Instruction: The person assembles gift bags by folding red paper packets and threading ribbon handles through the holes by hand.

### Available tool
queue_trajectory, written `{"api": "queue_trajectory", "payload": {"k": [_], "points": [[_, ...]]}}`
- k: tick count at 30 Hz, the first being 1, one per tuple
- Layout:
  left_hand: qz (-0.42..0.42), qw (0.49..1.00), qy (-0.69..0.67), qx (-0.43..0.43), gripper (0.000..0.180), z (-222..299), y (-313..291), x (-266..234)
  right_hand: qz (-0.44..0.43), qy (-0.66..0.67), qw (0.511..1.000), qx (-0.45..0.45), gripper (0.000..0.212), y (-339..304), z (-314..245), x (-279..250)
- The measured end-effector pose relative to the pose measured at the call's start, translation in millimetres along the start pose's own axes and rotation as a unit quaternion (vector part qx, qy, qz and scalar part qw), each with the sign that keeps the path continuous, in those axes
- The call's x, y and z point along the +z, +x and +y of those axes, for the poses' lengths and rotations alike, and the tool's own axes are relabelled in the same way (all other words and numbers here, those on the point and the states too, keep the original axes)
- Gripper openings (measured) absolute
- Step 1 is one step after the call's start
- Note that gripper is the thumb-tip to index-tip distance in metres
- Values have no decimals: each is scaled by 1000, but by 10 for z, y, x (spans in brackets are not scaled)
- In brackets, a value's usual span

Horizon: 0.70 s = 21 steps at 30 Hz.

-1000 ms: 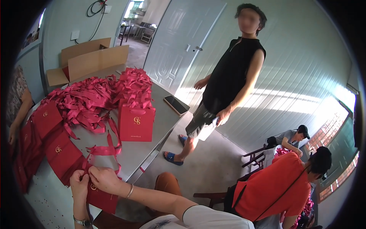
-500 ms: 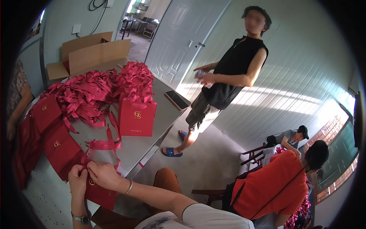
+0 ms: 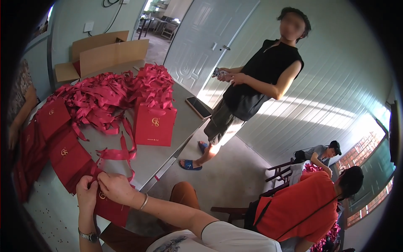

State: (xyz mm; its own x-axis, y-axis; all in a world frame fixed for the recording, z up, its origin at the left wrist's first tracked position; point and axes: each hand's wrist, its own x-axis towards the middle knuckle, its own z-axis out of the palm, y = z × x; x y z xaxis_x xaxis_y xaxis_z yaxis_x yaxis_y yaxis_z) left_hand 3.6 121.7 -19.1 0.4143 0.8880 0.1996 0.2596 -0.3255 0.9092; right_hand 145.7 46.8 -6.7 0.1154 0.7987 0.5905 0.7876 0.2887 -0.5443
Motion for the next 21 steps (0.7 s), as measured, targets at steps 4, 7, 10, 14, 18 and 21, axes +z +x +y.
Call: {"api": "queue_trajectory", "payload": {"k": [4, 7, 10, 14, 18, 21], "points": [[4, 1000, -14, 14, 8, 29, -26, -16, 2, -13, 1000, -2, 14, 9, 17, -7], [5, 1000, -3, 10, 8, 52, -3, 6, 18, -2, 1000, -23, 14, 9, 30, -1], [9, 1000, 2, 13, 8, 49, -23, -14, 6, -3, 1000, -2, 14, -10, 2, 21], [-6, 1000, -3, 5, 7, 111, -13, -31, -2, -13, 1000, 0, 14, -8, 9, 7], [-8, 1000, -7, -5, 6, 127, -9, -18, 10, -8, 1000, -12, 14, -2, 16, -1], [-8, 1000, -21, 9, 5, 155, -8, -14, 11, -12, 1000, -11, 15, 3, 23, -4]]}}
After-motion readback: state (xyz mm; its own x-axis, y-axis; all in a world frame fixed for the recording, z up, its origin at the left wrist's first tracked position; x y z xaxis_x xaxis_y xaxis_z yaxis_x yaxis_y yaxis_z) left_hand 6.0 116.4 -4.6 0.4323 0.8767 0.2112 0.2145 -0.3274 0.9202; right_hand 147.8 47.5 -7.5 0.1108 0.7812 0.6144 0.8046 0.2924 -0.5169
